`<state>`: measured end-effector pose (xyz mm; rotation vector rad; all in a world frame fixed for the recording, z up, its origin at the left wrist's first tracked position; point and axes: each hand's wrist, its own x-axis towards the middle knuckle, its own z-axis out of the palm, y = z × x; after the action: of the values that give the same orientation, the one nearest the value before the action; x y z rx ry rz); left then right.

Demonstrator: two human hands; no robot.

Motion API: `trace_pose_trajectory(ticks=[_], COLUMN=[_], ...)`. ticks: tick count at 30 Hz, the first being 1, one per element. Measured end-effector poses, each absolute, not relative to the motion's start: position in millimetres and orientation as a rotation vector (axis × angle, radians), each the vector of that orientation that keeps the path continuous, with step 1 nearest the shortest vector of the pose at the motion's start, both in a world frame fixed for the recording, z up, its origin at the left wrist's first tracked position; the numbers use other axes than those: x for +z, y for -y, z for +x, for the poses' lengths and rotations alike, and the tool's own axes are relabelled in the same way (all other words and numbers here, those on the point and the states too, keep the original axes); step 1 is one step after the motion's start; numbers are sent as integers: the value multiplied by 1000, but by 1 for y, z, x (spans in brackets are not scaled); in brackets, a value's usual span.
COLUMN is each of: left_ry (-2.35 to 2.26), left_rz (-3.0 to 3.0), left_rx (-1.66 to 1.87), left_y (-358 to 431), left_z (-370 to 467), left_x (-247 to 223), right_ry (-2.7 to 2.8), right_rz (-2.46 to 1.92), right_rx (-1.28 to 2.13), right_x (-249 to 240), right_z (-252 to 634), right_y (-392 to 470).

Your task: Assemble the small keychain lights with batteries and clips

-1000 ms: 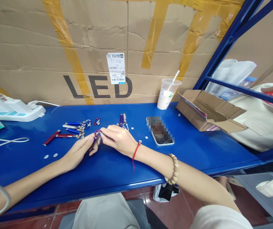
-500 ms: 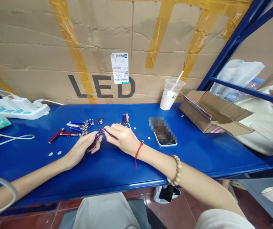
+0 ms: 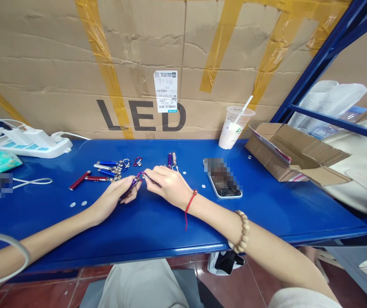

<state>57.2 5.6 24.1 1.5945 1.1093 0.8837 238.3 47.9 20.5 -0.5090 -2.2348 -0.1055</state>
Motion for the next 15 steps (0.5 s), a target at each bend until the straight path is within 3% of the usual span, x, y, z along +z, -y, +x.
trace_pose_trajectory(ticks=[15], left_ry=[-1123], left_rz=[1488], left_rx=[886], left_y=[-6], left_z=[60], left_x=[28], right_ry=[2236], right_rz=[-568], right_rx=[45], right_x=[21], right_z=[238], right_y=[-47])
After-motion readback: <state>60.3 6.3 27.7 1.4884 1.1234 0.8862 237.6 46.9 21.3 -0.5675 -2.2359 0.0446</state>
